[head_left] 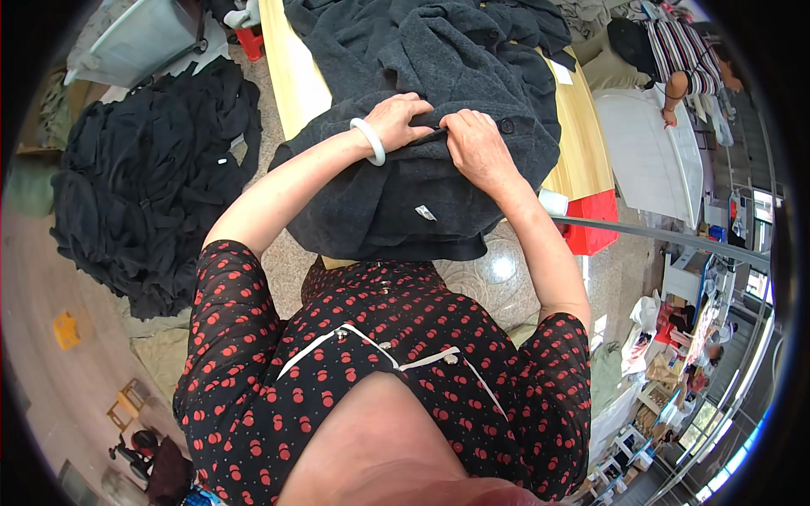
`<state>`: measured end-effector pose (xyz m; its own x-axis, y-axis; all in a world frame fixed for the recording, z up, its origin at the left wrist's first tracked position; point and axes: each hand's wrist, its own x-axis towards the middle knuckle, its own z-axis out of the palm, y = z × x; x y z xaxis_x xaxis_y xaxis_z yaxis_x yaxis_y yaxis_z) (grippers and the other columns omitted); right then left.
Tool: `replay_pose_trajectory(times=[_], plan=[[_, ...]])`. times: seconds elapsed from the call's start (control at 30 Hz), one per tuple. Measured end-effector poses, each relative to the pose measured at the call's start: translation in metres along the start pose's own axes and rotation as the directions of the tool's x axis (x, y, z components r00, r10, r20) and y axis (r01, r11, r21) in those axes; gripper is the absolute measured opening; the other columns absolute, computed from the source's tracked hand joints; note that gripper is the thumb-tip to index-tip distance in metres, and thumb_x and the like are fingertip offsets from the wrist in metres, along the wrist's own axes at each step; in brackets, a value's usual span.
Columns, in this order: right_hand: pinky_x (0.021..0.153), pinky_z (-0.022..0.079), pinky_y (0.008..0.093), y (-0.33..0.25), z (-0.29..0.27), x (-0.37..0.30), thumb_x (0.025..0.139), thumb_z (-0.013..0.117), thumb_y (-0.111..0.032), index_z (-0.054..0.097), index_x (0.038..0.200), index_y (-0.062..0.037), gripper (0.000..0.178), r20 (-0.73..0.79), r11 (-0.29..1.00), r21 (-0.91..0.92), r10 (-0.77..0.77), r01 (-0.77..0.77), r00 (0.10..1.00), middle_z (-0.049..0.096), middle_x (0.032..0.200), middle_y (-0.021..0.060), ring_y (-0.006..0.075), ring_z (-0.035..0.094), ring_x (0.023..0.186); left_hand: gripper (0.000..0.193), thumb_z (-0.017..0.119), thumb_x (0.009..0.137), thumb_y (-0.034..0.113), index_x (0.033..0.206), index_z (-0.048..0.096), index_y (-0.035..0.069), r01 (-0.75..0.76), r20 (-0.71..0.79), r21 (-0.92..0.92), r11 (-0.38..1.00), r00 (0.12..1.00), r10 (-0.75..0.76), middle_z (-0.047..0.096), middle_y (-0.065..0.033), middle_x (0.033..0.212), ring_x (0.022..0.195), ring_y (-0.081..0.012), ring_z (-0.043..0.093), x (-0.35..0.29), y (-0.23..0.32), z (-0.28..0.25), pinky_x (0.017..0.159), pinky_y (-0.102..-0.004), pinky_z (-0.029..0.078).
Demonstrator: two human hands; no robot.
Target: Inspecting and sorting dark-colored garments on a work table in a sewing factory.
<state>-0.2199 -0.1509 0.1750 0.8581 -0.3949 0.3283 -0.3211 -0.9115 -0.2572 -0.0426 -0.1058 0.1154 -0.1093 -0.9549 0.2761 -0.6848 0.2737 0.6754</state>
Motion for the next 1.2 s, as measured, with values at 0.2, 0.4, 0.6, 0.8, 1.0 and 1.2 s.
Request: replay_pose_trajectory(times=[0.2, 0.4, 0.6, 0.8, 1.0, 1.2], plan=[[0.075, 0.040, 0.0374, -0.001, 0.000, 0.002, 0.069, 0.053, -0.004, 0.053, 0.080, -0.0023, 0.011, -0.020, 0.997, 0.067, 0.043, -0.041, 0.999, 0.055, 0.077, 0.0111, 0.0262, 0.054, 0.080, 0.025, 0.066, 0.067, 0.015, 0.088, 0.058, 0.003, -0.130, -0.060, 0.121, 0.984, 0.989, 0.138, 0.053, -0.0106, 0.083, 0.079, -0.0272, 0.053, -0.003, 0.014, -0.009, 0.071, -0.0349, 0.043], [0.074, 0.040, 0.0358, -0.003, 0.001, 0.002, 0.068, 0.054, -0.004, 0.054, 0.078, -0.0030, 0.010, -0.046, 0.996, 0.062, 0.073, -0.070, 0.996, 0.057, 0.075, 0.0103, 0.0262, 0.055, 0.076, 0.011, 0.058, 0.072, 0.010, 0.080, 0.055, 0.004, -0.104, -0.206, -0.004, 0.995, 0.973, 0.101, 0.052, -0.0105, 0.073, 0.069, -0.0267, 0.051, -0.002, 0.013, -0.001, 0.065, -0.0332, 0.043], [0.073, 0.040, 0.0352, -0.005, 0.004, 0.001, 0.069, 0.055, -0.004, 0.054, 0.079, -0.0031, 0.011, -0.061, 0.992, 0.066, 0.108, -0.104, 0.992, 0.058, 0.075, 0.0099, 0.0256, 0.055, 0.075, 0.029, 0.062, 0.075, 0.022, 0.089, 0.056, -0.002, 0.376, 0.121, -0.457, 0.806, 0.924, -0.362, 0.061, -0.0174, 0.088, 0.083, -0.0262, 0.059, 0.007, 0.011, -0.009, 0.070, -0.0324, 0.045], [0.073, 0.040, 0.0353, -0.003, 0.006, 0.000, 0.069, 0.055, -0.005, 0.054, 0.079, -0.0030, 0.010, -0.049, 0.989, 0.040, 0.141, -0.139, 0.989, 0.059, 0.074, 0.0104, 0.0260, 0.056, 0.074, 0.039, 0.066, 0.071, 0.027, 0.094, 0.057, -0.003, 0.308, 0.131, -0.297, 0.904, 0.951, -0.281, 0.061, -0.0188, 0.093, 0.088, -0.0273, 0.059, 0.007, 0.009, -0.007, 0.073, -0.0345, 0.045], [0.074, 0.039, 0.0358, -0.005, 0.005, -0.001, 0.068, 0.055, -0.004, 0.055, 0.078, -0.0037, 0.010, -0.055, 0.989, 0.054, 0.142, -0.139, 0.988, 0.059, 0.074, 0.0102, 0.0255, 0.057, 0.075, 0.028, 0.059, 0.078, 0.025, 0.087, 0.059, -0.002, 0.242, 0.010, -0.127, 0.962, 0.970, -0.243, 0.060, -0.0162, 0.075, 0.063, -0.0206, 0.054, 0.006, 0.015, -0.006, 0.064, -0.0307, 0.043], [0.074, 0.039, 0.0350, -0.004, 0.010, -0.001, 0.068, 0.055, -0.003, 0.055, 0.078, -0.0038, 0.010, -0.054, 0.984, 0.063, 0.172, -0.168, 0.984, 0.059, 0.074, 0.0100, 0.0248, 0.057, 0.075, 0.025, 0.054, 0.081, 0.022, 0.086, 0.061, -0.001, 0.501, 0.214, -0.530, 0.684, 0.859, -0.464, 0.060, -0.0033, 0.076, 0.071, -0.0092, 0.052, 0.007, 0.018, 0.002, 0.066, -0.0242, 0.041]])
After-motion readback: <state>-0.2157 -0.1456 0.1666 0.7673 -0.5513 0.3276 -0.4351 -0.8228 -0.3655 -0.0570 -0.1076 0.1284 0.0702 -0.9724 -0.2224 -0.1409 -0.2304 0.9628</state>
